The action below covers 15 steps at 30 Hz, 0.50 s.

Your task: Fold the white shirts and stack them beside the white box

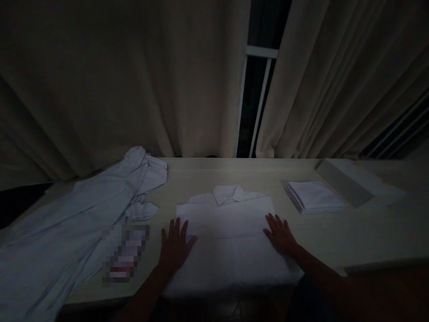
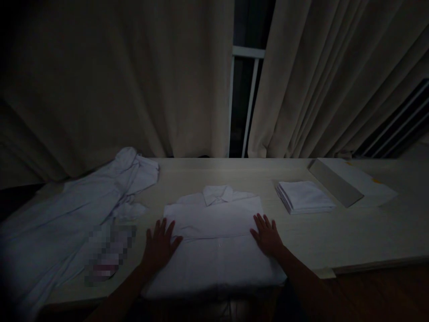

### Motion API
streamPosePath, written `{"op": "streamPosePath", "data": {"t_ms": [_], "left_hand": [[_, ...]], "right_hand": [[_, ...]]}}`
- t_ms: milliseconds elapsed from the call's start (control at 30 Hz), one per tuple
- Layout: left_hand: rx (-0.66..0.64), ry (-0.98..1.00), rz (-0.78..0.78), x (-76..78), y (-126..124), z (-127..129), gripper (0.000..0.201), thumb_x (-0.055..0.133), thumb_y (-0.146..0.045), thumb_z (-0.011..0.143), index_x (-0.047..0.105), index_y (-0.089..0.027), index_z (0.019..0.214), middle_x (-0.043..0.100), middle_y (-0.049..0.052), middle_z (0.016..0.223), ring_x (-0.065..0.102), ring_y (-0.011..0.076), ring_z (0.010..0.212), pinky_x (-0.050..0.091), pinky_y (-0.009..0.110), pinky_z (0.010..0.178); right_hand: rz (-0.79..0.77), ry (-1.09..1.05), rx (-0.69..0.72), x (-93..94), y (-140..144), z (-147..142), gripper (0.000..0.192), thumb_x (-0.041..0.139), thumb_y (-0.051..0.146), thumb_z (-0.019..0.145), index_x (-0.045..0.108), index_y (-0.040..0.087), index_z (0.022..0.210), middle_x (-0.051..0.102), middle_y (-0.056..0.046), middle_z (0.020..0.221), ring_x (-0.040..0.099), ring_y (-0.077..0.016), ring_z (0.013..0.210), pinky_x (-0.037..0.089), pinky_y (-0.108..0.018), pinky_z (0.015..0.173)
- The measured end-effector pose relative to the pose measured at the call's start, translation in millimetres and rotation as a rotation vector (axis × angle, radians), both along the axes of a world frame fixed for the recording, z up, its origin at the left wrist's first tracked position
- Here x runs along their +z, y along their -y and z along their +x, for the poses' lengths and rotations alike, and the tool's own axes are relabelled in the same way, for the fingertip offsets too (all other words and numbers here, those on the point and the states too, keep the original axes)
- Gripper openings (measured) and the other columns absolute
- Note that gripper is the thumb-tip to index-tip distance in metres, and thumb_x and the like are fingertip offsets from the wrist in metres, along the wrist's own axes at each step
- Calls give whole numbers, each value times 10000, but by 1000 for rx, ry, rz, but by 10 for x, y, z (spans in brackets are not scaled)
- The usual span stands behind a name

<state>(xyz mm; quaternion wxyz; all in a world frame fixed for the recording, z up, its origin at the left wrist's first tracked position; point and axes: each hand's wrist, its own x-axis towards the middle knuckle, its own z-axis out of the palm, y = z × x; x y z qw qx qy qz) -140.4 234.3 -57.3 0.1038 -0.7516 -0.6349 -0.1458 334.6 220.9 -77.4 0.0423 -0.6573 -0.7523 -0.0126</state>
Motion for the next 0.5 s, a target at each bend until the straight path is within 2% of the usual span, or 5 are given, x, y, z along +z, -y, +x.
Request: {"op": "streamPosePath", "data": {"t_ms": [67,133,233,333,500], "left_hand": [[-78,45,23,114,48,110,545,428,-473,918,519,-162,1356,469,173,1472,355,336,1410,240,549,1147],[-104,126,-10,193,114,216,443,416,-409,925,583,-155,1247,602,157,1307,519,277,1258,362,446,1078],[122,310,-79,208,241,270,406,391,-423,920,619,-143,1105,669,145,1090,612,262,1052,448,404,951],[318,490,-187,167,332,194,424,414,-486,891,631,-147,1027,678,151,1052,624,278,1038,450,404,949],[533,590,-281,145,225,50,629,436,-646,837,591,-105,1119,709,172,917,678,314,846,502,423,769]], "right_hand": [[41,22,-23,66,-70,-89,739,230,657,968,308,191,1537,223,-95,1610,124,-335,1492,101,-617,1164],[107,34,-35,141,-148,-224,728,224,625,983,338,149,1522,229,-121,1605,124,-327,1493,80,-609,1171],[130,16,25,172,-186,-427,652,210,537,1015,356,139,1511,269,-123,1592,192,-286,1484,126,-552,1186],[108,-8,73,78,-95,-529,602,233,515,1020,368,190,1508,293,-102,1587,237,-281,1471,176,-549,1175],[140,-53,41,-42,54,-522,589,249,531,1018,331,237,1522,288,-85,1593,220,-263,1478,174,-555,1173]]}}
